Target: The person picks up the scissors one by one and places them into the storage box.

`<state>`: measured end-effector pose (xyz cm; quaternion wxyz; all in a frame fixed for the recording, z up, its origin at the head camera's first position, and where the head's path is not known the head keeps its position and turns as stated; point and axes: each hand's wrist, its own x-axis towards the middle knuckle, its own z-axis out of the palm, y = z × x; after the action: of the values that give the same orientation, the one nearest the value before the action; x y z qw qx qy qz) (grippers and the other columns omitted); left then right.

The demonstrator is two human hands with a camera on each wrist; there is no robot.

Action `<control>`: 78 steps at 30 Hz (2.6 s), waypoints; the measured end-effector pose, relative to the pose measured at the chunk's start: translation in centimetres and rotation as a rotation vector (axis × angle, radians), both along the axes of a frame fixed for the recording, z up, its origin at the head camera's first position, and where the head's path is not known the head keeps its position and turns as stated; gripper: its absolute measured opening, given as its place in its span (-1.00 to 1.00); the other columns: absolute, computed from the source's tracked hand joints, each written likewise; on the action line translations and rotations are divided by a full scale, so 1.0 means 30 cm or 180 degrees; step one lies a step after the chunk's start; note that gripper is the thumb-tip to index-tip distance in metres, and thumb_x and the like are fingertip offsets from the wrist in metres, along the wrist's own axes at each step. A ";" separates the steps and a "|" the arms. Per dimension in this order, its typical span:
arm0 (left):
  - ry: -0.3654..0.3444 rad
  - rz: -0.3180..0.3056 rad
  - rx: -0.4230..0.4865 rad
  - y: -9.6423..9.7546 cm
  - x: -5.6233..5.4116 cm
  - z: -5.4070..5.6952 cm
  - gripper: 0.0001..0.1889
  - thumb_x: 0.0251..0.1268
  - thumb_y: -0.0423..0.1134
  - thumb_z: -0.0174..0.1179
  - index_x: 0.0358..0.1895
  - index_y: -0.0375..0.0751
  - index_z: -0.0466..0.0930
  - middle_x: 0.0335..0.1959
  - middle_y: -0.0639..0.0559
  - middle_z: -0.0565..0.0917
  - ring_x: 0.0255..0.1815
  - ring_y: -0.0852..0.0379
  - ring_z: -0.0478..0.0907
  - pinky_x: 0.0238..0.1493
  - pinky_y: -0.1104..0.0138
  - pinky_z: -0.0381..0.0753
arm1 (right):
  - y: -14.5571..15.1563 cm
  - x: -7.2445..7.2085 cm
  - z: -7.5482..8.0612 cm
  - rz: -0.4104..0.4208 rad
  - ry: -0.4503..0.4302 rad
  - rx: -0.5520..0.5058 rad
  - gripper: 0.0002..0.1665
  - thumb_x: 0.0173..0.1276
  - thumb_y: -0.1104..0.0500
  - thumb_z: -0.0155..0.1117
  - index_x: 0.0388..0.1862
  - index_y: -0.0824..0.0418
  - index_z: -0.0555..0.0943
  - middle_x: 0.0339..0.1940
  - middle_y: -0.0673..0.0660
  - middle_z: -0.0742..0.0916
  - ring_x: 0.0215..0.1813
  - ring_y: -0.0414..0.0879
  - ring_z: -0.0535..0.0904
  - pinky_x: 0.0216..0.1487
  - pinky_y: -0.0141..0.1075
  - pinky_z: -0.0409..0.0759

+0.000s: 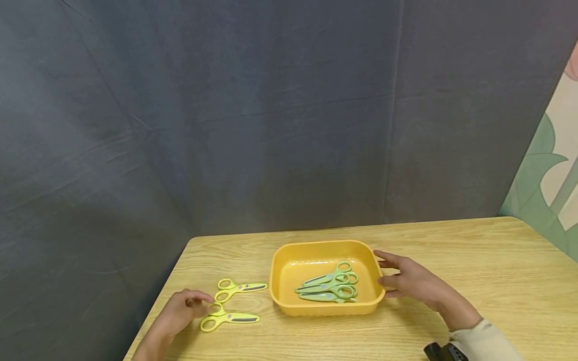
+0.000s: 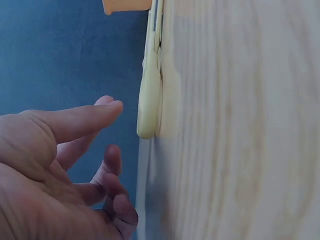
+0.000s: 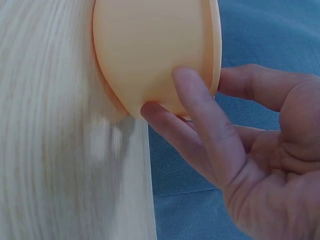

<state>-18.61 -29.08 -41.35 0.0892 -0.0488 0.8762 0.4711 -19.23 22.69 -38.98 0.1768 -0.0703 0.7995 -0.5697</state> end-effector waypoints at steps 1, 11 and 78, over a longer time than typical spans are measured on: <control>0.0003 -0.0060 0.0036 -0.007 0.000 -0.005 -0.73 0.12 -0.39 0.39 -0.07 -0.34 0.72 -0.16 -0.08 0.54 -0.26 0.09 0.39 -0.32 0.37 0.43 | 0.000 0.000 0.000 -0.0003 -0.0005 -0.0006 -0.06 0.41 0.33 0.21 0.59 0.43 -0.07 0.45 0.68 0.18 0.13 0.18 0.65 -0.01 -0.10 0.77; -0.0006 -0.0297 0.0065 -0.040 -0.012 -0.043 -0.68 0.06 -0.32 0.47 -0.07 -0.32 0.74 -0.09 -0.01 0.64 -0.12 0.14 0.51 -0.20 0.46 0.57 | 0.002 -0.002 -0.002 -0.0018 -0.0019 0.0035 -0.08 0.42 0.33 0.20 0.59 0.42 -0.06 0.46 0.67 0.19 0.16 0.19 0.64 0.00 -0.09 0.77; 0.0422 -0.0834 -0.0331 -0.028 -0.006 -0.009 -0.72 -0.11 -0.34 0.54 -0.22 -0.23 0.80 0.09 -0.28 0.67 -0.32 0.32 0.54 -0.34 0.45 0.61 | -0.002 0.001 0.006 -0.0002 0.0117 0.0170 -0.09 0.42 0.33 0.17 0.59 0.44 -0.07 0.44 0.70 0.19 0.16 0.21 0.65 0.03 -0.08 0.76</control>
<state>-18.77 -29.93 -41.62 0.0892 0.0926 0.9022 0.4117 -19.20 22.65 -38.81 0.1637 -0.0758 0.8176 -0.5468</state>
